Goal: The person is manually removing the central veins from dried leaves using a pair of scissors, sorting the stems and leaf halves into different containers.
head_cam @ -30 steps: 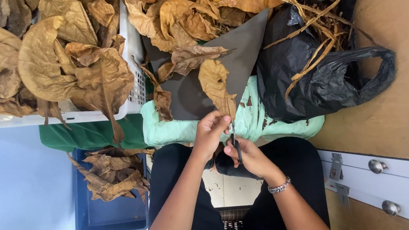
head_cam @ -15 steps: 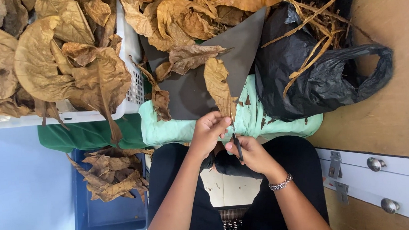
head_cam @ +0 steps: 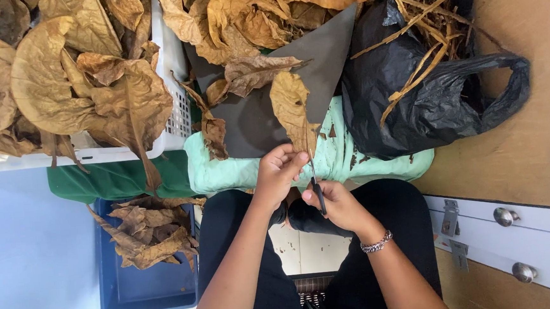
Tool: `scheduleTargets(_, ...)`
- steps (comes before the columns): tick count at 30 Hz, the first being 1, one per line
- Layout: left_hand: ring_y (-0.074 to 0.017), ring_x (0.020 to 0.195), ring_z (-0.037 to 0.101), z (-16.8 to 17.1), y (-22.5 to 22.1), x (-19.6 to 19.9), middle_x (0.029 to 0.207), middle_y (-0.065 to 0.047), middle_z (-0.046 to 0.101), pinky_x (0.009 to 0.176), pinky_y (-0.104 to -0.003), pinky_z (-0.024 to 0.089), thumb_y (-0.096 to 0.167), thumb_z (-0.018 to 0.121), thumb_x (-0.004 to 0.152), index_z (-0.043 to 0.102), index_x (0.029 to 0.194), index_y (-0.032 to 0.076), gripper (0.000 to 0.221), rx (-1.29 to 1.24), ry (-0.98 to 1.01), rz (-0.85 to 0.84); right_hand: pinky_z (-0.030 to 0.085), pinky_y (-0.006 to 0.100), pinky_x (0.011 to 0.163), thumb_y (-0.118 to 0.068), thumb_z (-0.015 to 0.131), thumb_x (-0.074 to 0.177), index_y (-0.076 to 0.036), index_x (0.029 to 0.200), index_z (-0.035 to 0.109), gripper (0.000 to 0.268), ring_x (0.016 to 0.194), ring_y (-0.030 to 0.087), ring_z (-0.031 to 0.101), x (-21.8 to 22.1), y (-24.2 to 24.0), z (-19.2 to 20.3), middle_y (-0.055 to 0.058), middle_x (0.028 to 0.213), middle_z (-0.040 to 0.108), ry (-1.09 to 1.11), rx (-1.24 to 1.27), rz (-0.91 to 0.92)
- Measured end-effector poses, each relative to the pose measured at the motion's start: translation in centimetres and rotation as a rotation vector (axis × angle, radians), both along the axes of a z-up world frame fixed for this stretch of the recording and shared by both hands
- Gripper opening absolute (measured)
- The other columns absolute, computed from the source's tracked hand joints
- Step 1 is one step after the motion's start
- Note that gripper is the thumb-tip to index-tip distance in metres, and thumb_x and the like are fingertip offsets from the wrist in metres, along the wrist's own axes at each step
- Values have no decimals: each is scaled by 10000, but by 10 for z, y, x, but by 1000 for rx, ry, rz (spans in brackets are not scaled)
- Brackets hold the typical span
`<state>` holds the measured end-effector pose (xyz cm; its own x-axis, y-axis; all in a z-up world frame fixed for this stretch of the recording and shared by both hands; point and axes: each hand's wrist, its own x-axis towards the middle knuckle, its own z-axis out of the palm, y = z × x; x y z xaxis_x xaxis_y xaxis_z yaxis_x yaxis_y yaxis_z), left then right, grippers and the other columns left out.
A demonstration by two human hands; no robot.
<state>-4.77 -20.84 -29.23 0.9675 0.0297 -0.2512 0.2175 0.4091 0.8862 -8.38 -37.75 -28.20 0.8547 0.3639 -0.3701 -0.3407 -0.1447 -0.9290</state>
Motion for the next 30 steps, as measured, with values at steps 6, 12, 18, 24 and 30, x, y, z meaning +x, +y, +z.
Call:
scheduleTargets(6,-91,606,631,-3,0,1,810,-110,738,499,-190,479,179,838,877,731,1042,-10,272,8,10,-52,418,250,485,-288,704,980,-60,611,582,450,444,136,504,5,1,4,32,441,480,-31,-17,7)
scheduleTargets(12,-76,610,625,7,1,1,785,-91,731,504,-177,464,184,840,870,742,1050,-7,280,7,0,-81,391,248,479,-273,692,989,-73,603,565,454,449,120,470,3,0,0,37,428,480,-61,-14,18)
scheduleTargets(18,-59,658,640,15,1,1,815,-67,741,533,-162,466,187,840,868,744,1074,8,289,27,6,-116,378,256,501,-286,633,1025,-92,569,537,505,459,122,422,3,-1,-4,29,422,463,-63,-1,21)
scheduleTargets(24,-36,674,627,29,0,1,805,-51,738,553,-155,465,190,833,872,742,1054,18,267,44,8,-139,382,268,504,-330,634,1025,-105,568,530,520,463,122,426,5,2,5,28,424,473,-73,17,19)
scheduleTargets(30,5,648,603,34,1,1,805,-13,734,549,-137,449,195,826,880,747,1037,48,229,41,2,-157,355,263,516,-283,615,1038,-121,565,503,512,477,108,386,5,1,1,10,427,448,-92,13,28)
